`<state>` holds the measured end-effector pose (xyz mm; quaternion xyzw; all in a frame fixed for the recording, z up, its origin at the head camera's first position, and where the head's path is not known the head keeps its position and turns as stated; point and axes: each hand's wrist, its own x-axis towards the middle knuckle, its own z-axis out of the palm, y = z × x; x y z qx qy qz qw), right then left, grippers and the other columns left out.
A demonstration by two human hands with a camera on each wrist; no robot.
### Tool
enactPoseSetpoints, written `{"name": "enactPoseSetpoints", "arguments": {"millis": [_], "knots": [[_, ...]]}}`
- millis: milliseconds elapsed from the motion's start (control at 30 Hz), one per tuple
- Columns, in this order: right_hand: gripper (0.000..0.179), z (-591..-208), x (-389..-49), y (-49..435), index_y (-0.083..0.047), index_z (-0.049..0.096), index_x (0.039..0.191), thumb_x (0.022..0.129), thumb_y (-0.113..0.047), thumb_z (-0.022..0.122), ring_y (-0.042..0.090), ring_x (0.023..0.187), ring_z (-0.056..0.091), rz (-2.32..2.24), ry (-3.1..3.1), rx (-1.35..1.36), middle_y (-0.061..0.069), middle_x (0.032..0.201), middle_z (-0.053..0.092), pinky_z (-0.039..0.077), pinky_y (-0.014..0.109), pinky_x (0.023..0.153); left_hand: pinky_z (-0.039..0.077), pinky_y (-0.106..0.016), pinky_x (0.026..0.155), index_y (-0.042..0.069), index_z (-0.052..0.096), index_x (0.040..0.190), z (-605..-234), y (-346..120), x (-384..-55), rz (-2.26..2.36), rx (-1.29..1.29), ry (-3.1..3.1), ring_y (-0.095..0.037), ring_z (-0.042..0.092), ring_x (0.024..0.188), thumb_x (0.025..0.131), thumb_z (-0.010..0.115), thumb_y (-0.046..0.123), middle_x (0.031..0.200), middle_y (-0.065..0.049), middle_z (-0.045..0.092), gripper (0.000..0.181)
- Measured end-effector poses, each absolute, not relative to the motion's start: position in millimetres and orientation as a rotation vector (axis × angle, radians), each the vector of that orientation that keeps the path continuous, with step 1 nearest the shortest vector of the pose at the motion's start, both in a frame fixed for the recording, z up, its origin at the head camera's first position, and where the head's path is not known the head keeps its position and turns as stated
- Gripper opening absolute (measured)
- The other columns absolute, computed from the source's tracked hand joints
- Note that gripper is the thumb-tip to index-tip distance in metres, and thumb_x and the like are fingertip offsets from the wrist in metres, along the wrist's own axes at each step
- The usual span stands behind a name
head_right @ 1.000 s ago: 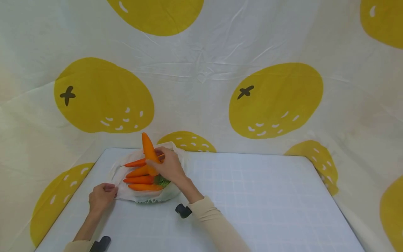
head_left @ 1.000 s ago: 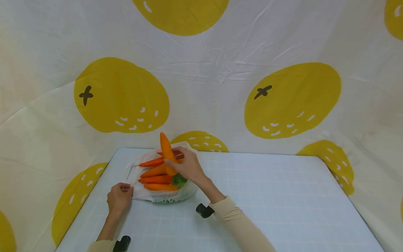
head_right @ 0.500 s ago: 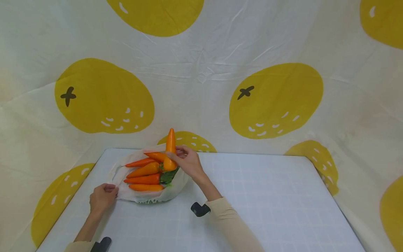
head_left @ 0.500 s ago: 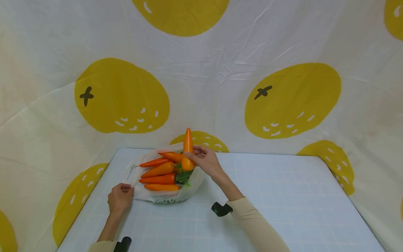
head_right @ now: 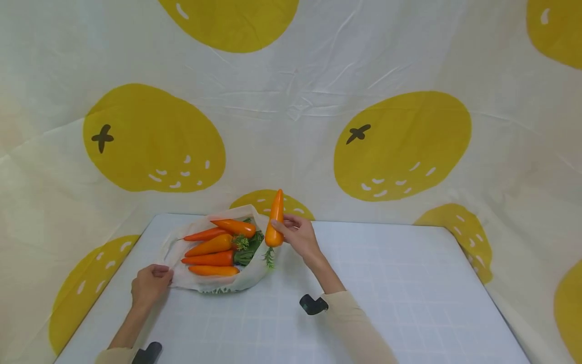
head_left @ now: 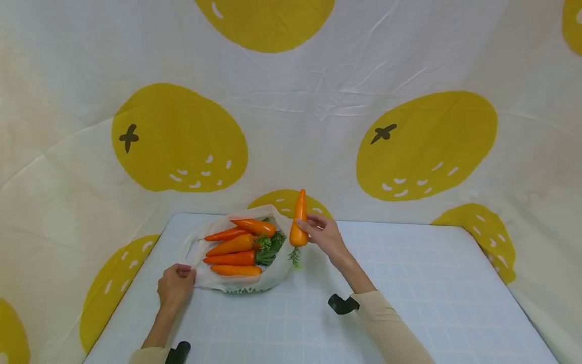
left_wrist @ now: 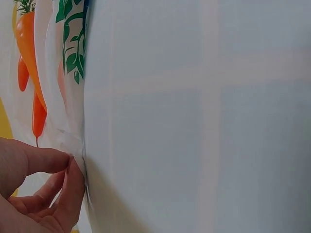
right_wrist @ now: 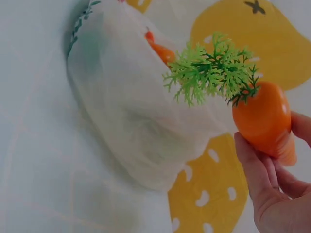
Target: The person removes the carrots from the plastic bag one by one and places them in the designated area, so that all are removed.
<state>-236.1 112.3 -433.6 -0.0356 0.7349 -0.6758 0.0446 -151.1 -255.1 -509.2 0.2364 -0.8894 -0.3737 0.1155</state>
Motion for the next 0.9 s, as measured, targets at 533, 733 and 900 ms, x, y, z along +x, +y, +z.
{"name": "enactPoseSetpoints", "arguments": {"millis": [533,733,900], "knots": [[0.055,-468.6,-237.6,144.5,-0.002,0.063,0.132,0.094,-0.039,0.075,0.020,0.092,0.066,-1.935,2.328,0.073,0.013,0.114,0.066,0.060,0.027,0.082,0.049,-0.046,0.071,-0.010,0.066,0.100,-506.9,-254.1,-150.5,-1.081,0.680,-2.628,-0.038,0.066,0.079,0.093,0.064,0.009,0.086,-0.024,0.071,0.020],[0.058,-486.4,-236.0,149.3,-0.001,0.063,0.131,0.092,-0.042,0.076,0.019,0.087,0.063,-1.888,2.348,0.146,0.013,0.110,0.065,0.059,0.026,0.080,0.049,-0.047,0.073,-0.010,0.066,0.102,-508.2,-254.3,-150.7,-1.096,0.677,-2.647,-0.038,0.066,0.080,0.094,0.063,0.010,0.088,-0.025,0.070,0.022],[0.056,-499.5,-234.2,148.5,0.003,0.064,0.128,0.092,-0.038,0.077,0.018,0.080,0.063,-1.887,2.353,0.192,0.013,0.105,0.066,0.059,0.023,0.074,0.049,-0.048,0.073,-0.010,0.065,0.102,-508.9,-254.7,-151.2,-1.093,0.664,-2.649,-0.039,0.066,0.080,0.094,0.064,0.009,0.088,-0.025,0.070,0.021]]}}
